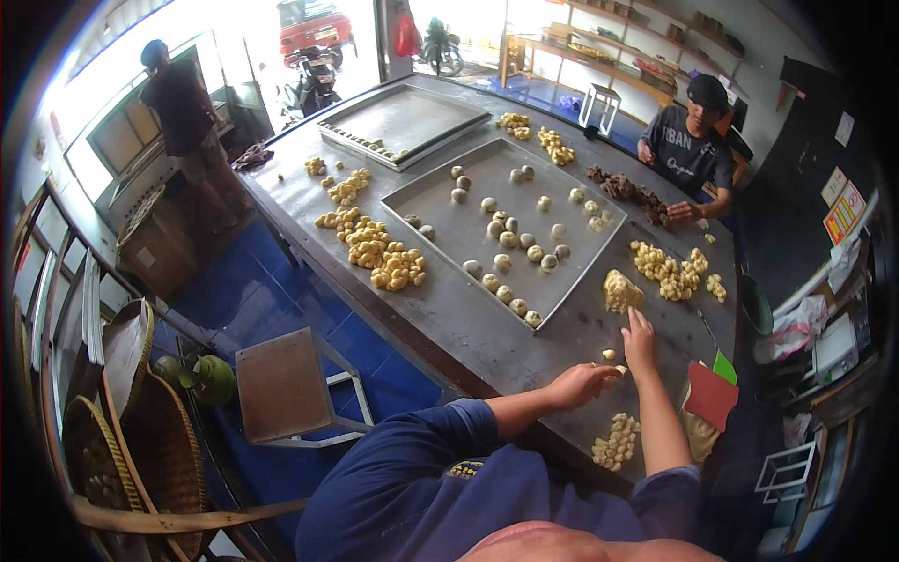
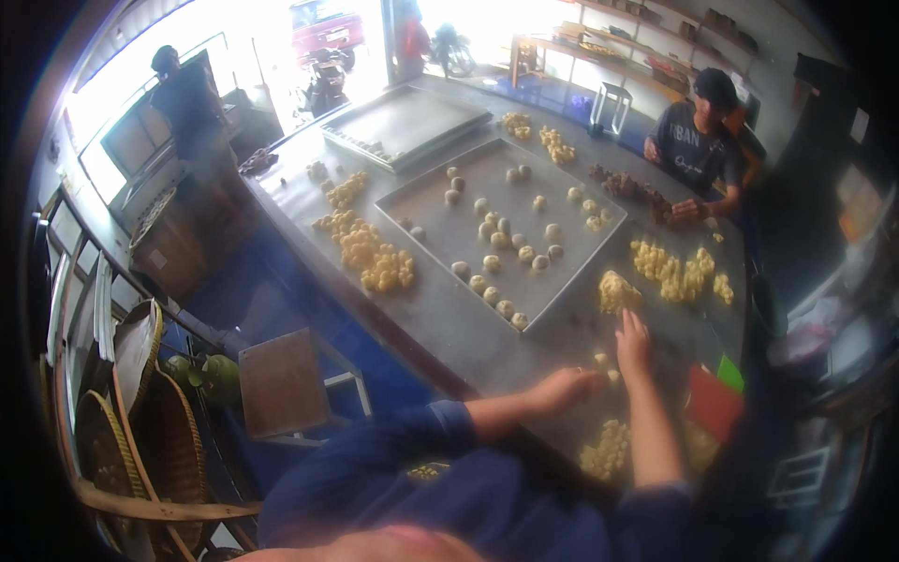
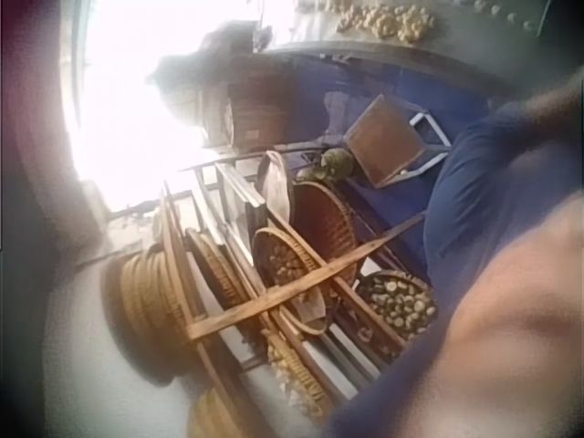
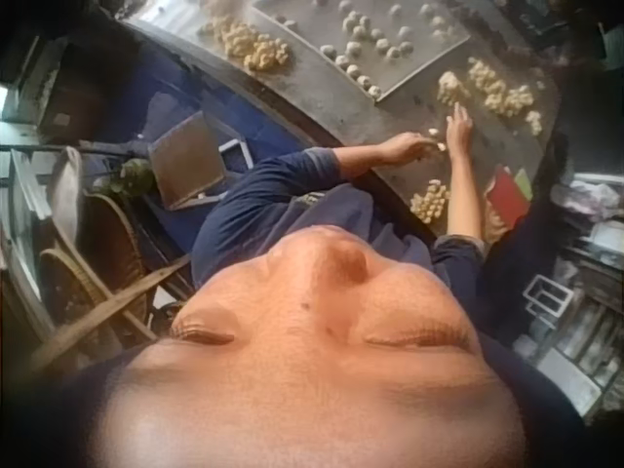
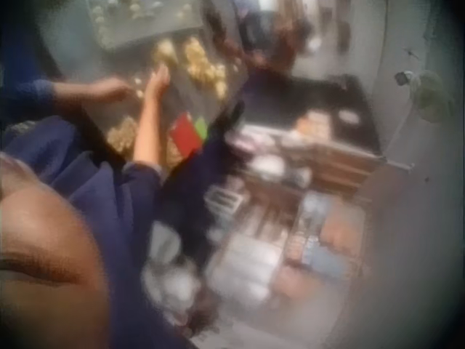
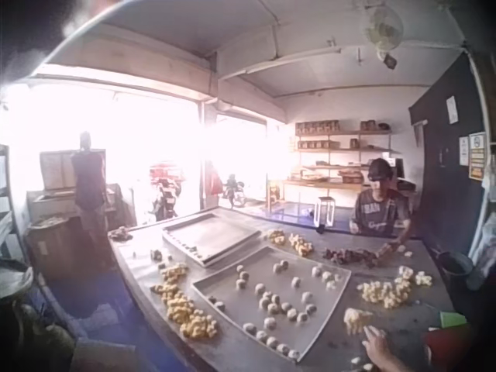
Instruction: The person shapes pieces of dough into decorative braided rolls on a metal tabletop.
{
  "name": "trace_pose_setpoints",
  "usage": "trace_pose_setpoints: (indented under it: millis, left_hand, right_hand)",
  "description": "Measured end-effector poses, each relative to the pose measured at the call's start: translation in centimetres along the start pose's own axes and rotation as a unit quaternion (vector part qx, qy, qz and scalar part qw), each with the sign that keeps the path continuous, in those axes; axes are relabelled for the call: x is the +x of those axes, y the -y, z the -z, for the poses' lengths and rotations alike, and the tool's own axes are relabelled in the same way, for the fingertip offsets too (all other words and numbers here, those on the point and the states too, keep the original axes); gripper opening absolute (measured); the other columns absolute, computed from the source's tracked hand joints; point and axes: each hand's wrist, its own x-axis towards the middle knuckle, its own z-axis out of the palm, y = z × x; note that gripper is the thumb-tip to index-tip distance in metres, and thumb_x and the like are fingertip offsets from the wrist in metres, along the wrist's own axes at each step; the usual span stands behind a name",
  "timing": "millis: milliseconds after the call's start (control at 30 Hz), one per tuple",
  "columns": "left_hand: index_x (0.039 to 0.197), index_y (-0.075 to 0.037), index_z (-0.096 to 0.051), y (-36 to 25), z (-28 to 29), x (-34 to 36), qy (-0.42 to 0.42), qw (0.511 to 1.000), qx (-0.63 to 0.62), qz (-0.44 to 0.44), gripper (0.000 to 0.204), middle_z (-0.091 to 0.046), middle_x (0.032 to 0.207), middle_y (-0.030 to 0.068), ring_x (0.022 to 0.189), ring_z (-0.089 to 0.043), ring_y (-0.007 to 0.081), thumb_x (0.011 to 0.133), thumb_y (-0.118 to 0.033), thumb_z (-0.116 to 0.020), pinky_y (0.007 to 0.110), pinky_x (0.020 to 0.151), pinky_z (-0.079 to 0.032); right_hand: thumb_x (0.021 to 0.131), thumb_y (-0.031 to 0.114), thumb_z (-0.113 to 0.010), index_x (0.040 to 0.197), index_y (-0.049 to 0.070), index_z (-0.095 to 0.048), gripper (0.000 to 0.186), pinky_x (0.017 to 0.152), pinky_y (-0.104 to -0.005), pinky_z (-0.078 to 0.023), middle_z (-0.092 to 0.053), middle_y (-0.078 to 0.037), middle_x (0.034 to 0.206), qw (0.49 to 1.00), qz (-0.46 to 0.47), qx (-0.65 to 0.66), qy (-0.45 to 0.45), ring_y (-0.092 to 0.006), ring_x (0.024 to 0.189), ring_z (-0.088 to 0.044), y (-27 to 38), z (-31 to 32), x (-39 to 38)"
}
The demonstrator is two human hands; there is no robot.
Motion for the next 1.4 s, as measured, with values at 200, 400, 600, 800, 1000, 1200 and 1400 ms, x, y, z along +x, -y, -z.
trace_pose_setpoints:
  millis: [200,400,600,800,1000,1200,1400]
  left_hand:
    - [0.112,0.001,-0.063,1.2,-0.3,0.3,-0.044,0.985,-0.033,-0.162,0.030,-0.063,0.111,0.0168,0.083,-0.068,0.0262,0.084,0.005,-0.053,0.039,0.072,-0.055]
    - [0.101,-0.004,-0.063,-0.6,0.7,-0.3,0.013,0.986,0.146,-0.074,0.015,-0.065,0.089,0.0139,0.076,-0.066,0.0311,0.093,-0.017,-0.059,0.040,0.067,-0.053]
    - [0.091,-0.008,-0.057,-1.0,0.6,-0.3,-0.027,0.987,0.157,0.007,0.019,-0.063,0.080,0.0120,0.076,-0.064,0.0308,0.086,-0.025,-0.066,0.042,0.067,-0.051]
    - [0.091,-0.007,-0.062,2.8,-0.2,0.1,-0.038,0.945,0.315,-0.078,0.012,-0.059,0.091,0.0100,0.088,-0.061,0.0286,0.084,-0.017,-0.062,0.040,0.073,-0.051]
    - [0.100,-0.008,-0.066,0.6,0.0,-0.3,-0.142,0.962,0.232,-0.007,0.020,-0.058,0.096,0.0098,0.090,-0.058,0.0290,0.082,-0.012,-0.059,0.041,0.077,-0.050]
    - [0.101,-0.010,-0.066,3.2,-0.6,-0.1,-0.162,0.952,0.252,-0.053,0.025,-0.058,0.099,0.0099,0.091,-0.057,0.0300,0.076,-0.007,-0.059,0.042,0.077,-0.049]
    - [0.092,-0.008,-0.064,3.4,-0.4,1.2,-0.142,0.940,0.261,-0.168,0.025,-0.059,0.090,0.0110,0.084,-0.056,0.0302,0.070,0.001,-0.058,0.041,0.074,-0.048]
  right_hand:
    - [0.081,0.007,-0.069,0.121,0.005,-0.061,0.042,0.095,-0.0408,-0.047,-0.063,-0.011,0.118,0.991,0.079,-0.045,0.100,-0.0314,0.111,-0.057,0.4,-1.3,1.3]
    - [0.081,0.010,-0.070,0.123,0.009,-0.059,0.044,0.093,-0.0392,-0.048,-0.060,-0.006,0.119,0.996,0.051,-0.071,0.013,-0.0283,0.111,-0.055,3.0,-2.2,2.7]
    - [0.078,0.013,-0.073,0.112,0.009,-0.065,0.036,0.090,-0.0395,-0.048,-0.061,-0.004,0.109,0.983,0.068,-0.161,0.057,-0.0259,0.104,-0.057,2.1,-3.9,3.8]
    - [0.082,0.013,-0.067,0.102,0.009,-0.069,0.021,0.086,-0.0388,-0.048,-0.063,-0.004,0.101,0.976,0.073,-0.202,0.020,-0.0253,0.097,-0.058,2.6,-4.9,4.3]
    - [0.087,0.017,-0.058,0.086,0.009,-0.070,0.014,0.082,-0.0387,-0.049,-0.066,-0.008,0.086,0.971,0.083,-0.225,-0.016,-0.0270,0.091,-0.058,1.5,-6.1,4.3]
    - [0.084,0.014,-0.061,0.079,0.010,-0.069,0.010,0.080,-0.0393,-0.049,-0.066,-0.009,0.086,0.985,0.055,-0.163,0.010,-0.0284,0.087,-0.059,1.6,-5.1,3.6]
    - [0.088,0.021,-0.064,0.096,0.011,-0.069,0.014,0.076,-0.0421,-0.052,-0.067,-0.012,0.097,0.997,-0.022,0.068,0.009,-0.0330,0.089,-0.065,-2.0,-0.4,-1.0]
